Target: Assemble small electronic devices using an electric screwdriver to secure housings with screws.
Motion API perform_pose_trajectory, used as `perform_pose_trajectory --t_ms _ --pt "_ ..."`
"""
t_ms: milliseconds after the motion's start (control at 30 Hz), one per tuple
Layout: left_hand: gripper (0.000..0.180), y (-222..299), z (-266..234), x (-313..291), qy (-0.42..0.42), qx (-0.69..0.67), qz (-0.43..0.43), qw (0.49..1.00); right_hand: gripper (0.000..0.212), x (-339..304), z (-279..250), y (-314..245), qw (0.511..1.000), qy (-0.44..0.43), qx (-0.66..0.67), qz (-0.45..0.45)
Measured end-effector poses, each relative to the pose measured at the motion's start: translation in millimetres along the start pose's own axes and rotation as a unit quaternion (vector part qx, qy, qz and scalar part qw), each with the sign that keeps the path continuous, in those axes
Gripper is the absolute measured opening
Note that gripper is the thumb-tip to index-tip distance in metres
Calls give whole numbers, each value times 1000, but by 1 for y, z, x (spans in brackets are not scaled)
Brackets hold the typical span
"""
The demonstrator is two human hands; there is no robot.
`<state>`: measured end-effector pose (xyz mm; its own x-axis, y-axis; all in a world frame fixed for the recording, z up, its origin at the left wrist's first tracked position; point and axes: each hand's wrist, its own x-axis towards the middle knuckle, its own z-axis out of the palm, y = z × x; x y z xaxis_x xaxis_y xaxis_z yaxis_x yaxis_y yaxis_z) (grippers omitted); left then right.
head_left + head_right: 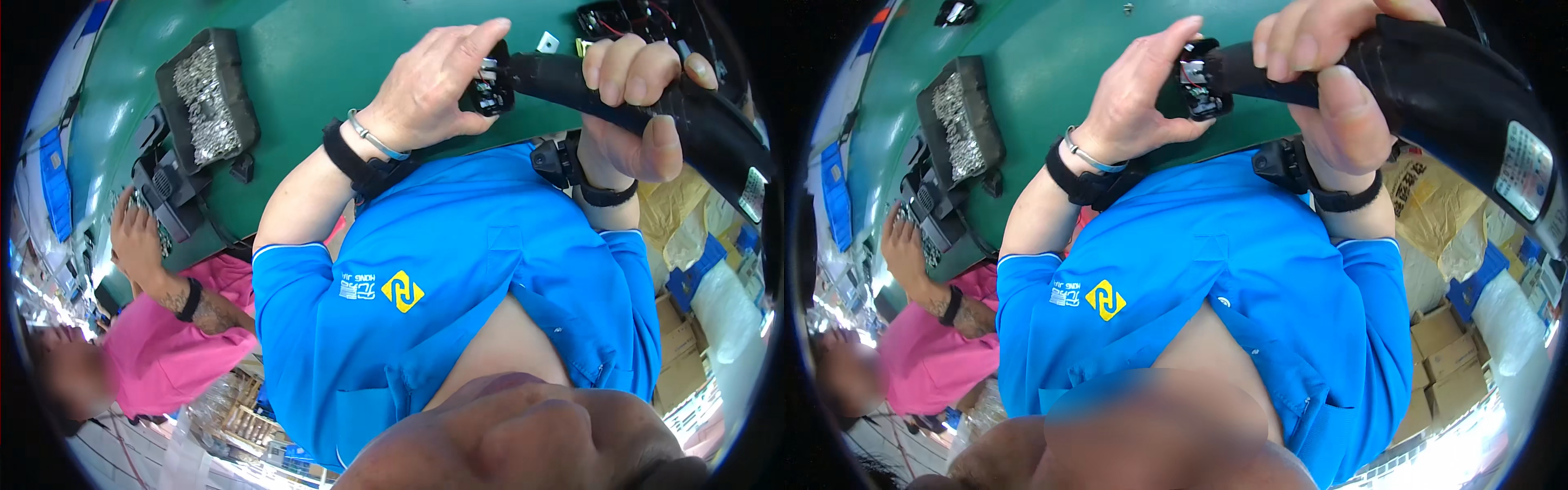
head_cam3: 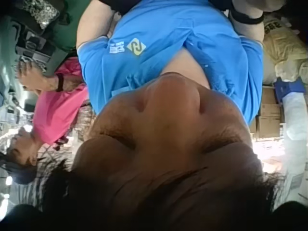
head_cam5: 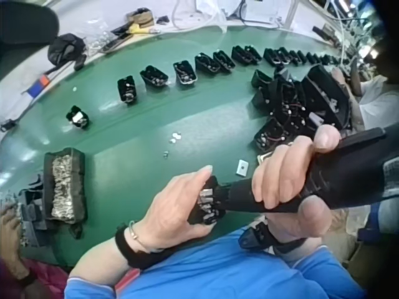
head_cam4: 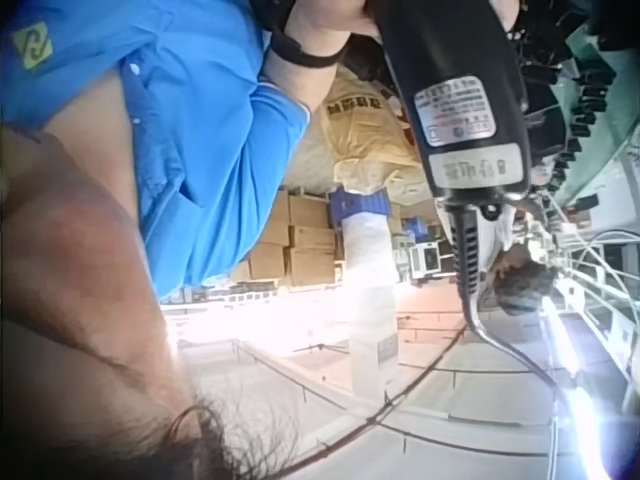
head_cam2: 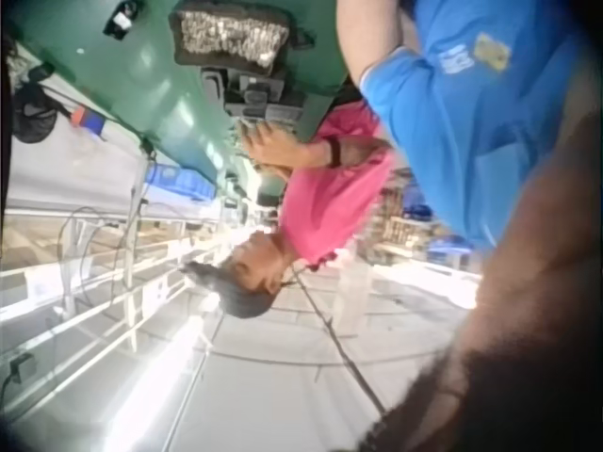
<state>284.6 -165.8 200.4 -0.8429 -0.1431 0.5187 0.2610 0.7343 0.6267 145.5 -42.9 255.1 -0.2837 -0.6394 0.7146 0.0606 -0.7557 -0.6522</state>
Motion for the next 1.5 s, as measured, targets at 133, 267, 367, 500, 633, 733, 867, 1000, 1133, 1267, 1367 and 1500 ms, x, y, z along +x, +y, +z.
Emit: perform_pose_trajectory --t_ms 133,267,367,500,633,733,867,1000,1133,1267,1367,1500 --pt "75 -2 0 -6 -28 8 -32 999 45 1 18 9 995 98 29 11" --pt "76 5 -10 -3 -32 -2 -22 999 50 -3 5 -7 997 78 3 -6" --pt "76 13 -26 0 -10 13 -28 999 43 3 -3 -28 989 133 37 -55" --pt "79 9 -56 -1 65 112 -34 991 38 5 -16 -37 980 143 116 -78" --pt "58 -11 -122 7 85 221 -130 963 42 -4 -22 -33 986 144 48 -65" --pt "66 -19 -140 21 141 249 -125 950 42 -3 -19 -29 989 139 52 -28" --pt "50 -81 -183 47 42 425 -210 880 43 -2 -11 -32 986 154 57 -34" --pt "45 -115 -163 82 -123 466 -356 801 45 -6 -7 -35 983 177 28 -32" --pt "50 -137 -153 78 -156 497 -399 754 47 -11 -14 -44 984 174 8 -38" --pt "48 -84 -146 83 -94 581 -328 739 47 -17 -18 -52 985 167 12 -34" --pt "36 -76 -116 55 -92 434 -179 878 45 -21 -17 -45 985 169 7 -39" --pt "30 -57 -57 18 -126 204 -157 958 46 -18 -15 -40 984 171 20 -38"
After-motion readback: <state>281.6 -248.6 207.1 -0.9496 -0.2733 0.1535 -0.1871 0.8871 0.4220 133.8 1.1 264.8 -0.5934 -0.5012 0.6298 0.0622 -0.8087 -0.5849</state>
